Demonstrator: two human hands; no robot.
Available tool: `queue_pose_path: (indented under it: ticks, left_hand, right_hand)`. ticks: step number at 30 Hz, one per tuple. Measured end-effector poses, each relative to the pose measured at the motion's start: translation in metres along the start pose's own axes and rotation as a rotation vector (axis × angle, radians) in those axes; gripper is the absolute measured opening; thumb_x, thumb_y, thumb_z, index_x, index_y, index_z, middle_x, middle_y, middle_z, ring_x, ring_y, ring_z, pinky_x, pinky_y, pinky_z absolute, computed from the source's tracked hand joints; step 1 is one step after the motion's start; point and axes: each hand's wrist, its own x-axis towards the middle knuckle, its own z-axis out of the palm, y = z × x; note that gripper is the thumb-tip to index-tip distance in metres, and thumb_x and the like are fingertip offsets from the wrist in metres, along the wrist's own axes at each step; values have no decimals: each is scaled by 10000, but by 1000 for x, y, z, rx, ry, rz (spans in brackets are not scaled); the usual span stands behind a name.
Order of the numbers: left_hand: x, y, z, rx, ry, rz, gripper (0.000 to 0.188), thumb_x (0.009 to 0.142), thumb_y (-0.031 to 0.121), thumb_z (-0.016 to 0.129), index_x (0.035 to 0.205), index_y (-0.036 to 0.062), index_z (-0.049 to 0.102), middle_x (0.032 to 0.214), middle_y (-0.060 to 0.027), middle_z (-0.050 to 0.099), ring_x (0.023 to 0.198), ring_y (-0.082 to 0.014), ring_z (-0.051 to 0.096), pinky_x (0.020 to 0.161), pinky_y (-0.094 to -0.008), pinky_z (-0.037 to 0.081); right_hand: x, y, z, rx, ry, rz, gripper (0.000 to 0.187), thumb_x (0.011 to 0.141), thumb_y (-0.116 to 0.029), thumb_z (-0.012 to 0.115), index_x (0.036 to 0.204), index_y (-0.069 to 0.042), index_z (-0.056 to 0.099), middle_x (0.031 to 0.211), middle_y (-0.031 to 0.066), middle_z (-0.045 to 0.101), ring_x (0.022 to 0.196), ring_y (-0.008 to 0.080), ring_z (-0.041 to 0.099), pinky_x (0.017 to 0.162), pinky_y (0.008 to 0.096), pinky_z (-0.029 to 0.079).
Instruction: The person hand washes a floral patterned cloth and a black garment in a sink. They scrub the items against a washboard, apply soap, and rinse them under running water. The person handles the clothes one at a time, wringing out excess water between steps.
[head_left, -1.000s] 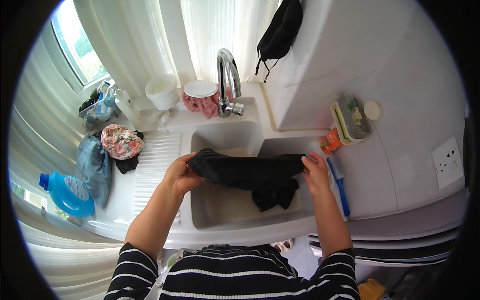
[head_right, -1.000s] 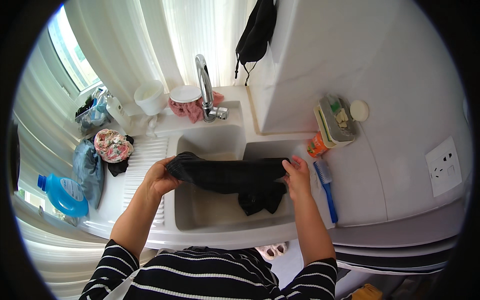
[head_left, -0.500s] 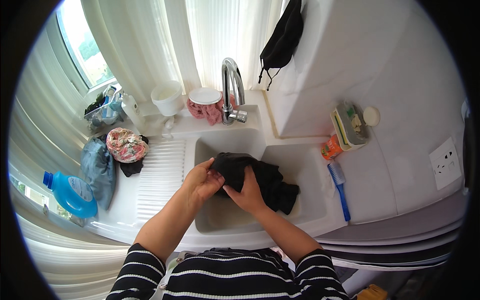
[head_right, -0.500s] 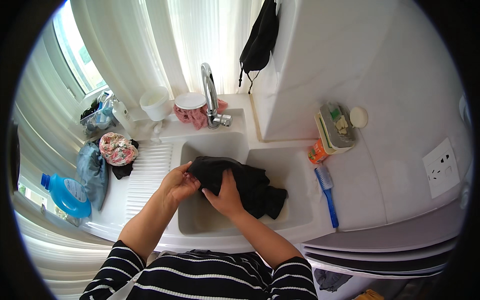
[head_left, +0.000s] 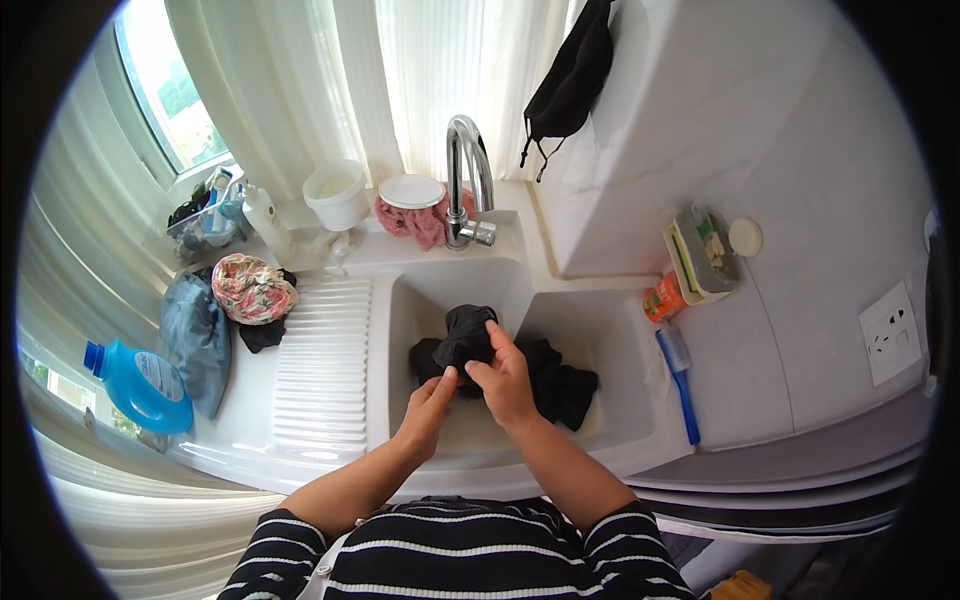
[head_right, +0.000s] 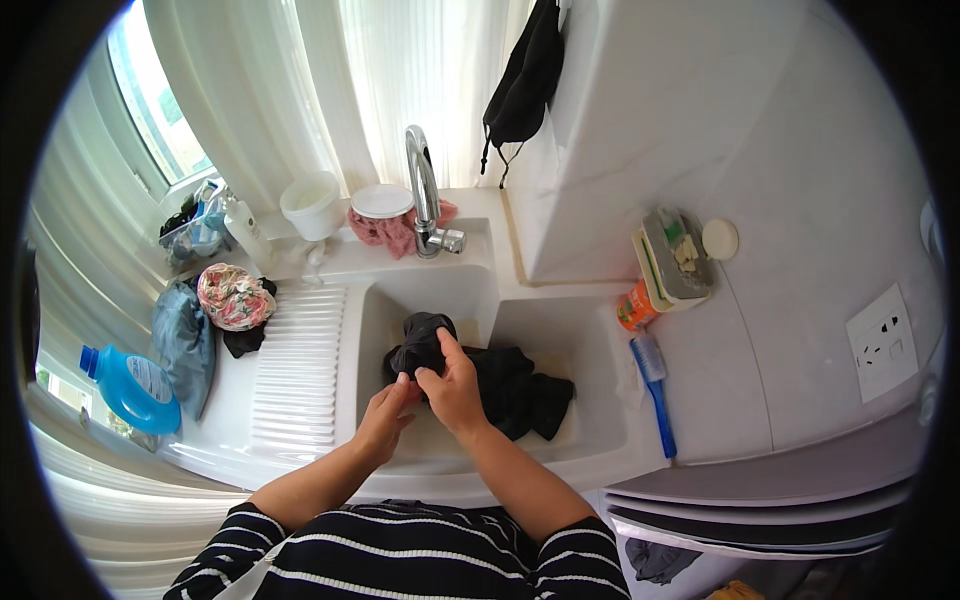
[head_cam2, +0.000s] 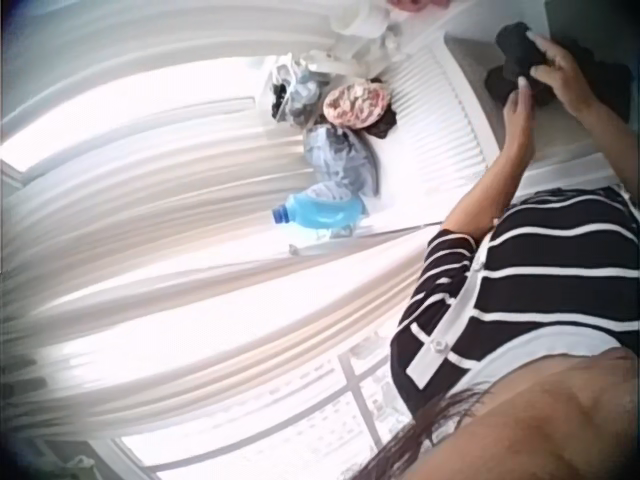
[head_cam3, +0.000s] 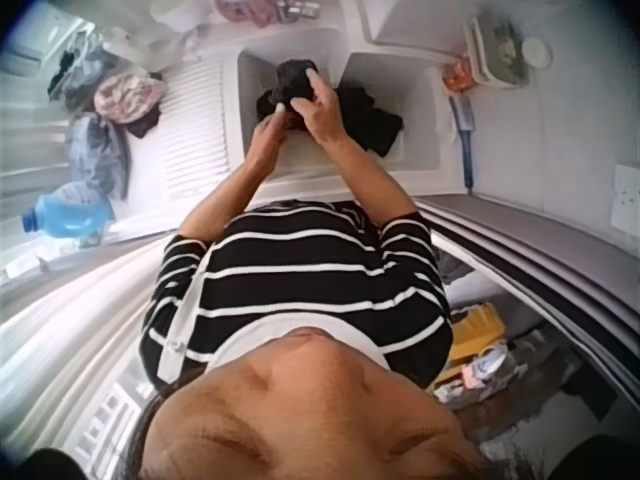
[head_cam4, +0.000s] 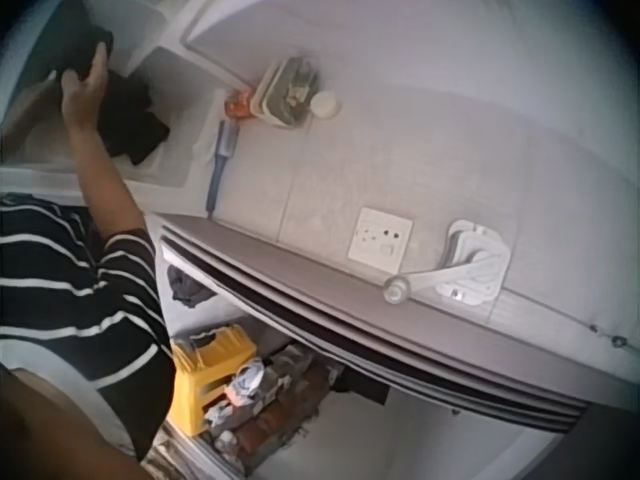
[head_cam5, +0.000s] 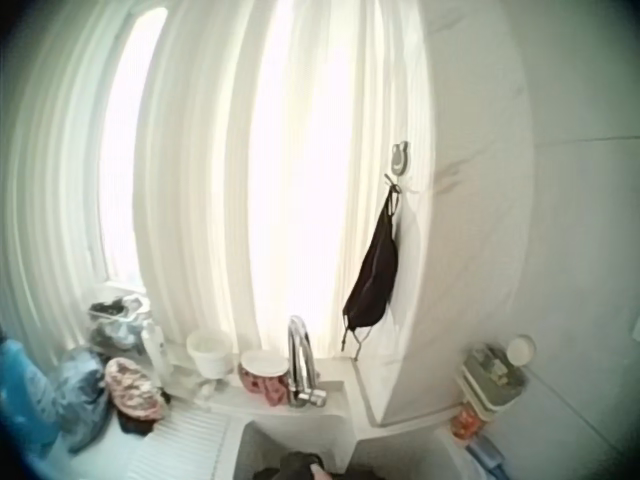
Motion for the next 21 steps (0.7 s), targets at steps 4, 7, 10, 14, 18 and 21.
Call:
queue_pose_path:
  ticks: [4, 7, 10, 14, 18, 21]
  left_hand:
    - [10, 8, -1, 147, 108, 473, 394, 925, 310, 661, 1184, 30, 563, 1140, -77, 590, 1079, -157, 530, 915, -313, 439]
    - [26, 27, -9, 116, 54, 541, 287, 932, 243, 662, 1120, 38, 589, 1004, -27, 605, 954, -115, 553, 865, -286, 455]
    - [25, 35, -12, -119, -162, 346, 146, 972, 203, 606, 980, 60, 581, 831, 37, 587, 827, -61, 548, 786, -223, 445]
    - [25, 26, -9, -84, -256, 387, 159, 983, 205, 587, 901, 83, 527, 770, 24, 571, 696, -56, 526, 718, -247, 467]
    - [12, 32, -5, -154, -430, 165, 173, 981, 214, 590, 917, 91, 487, 700, 0, 539, 603, -72, 512, 683, -283, 498]
    - [12, 24, 0, 158, -190, 232, 316, 917, 277, 681, 993, 37, 491, 656, -35, 558, 636, -126, 570, 683, -302, 514]
  right_hand:
    - [5, 6, -9, 366, -85, 128, 627, 864, -17, 510, 1439, 108, 296, 1281, 126, 543, 1134, 165, 544, 947, 290, 453]
    - [8, -5, -7, 596, -63, 288, 549, 857, -13, 488, 1387, 84, 385, 1256, 126, 565, 1138, 188, 553, 964, 321, 454]
    - [16, -6, -13, 542, -22, 274, 424, 835, 36, 459, 1250, 56, 544, 1169, 118, 615, 1091, 199, 586, 965, 344, 461]
    - [39, 23, -30, 473, 151, 72, 299, 863, 78, 458, 1098, 51, 642, 1014, 96, 666, 910, 178, 648, 824, 298, 526]
    - [56, 22, -26, 316, 289, -16, 175, 909, -27, 604, 1056, 36, 675, 914, 46, 683, 778, 108, 631, 685, 233, 516]
    - [54, 25, -33, 100, 238, 64, 178, 914, -55, 617, 1054, 42, 669, 932, 48, 686, 800, 95, 621, 704, 233, 506]
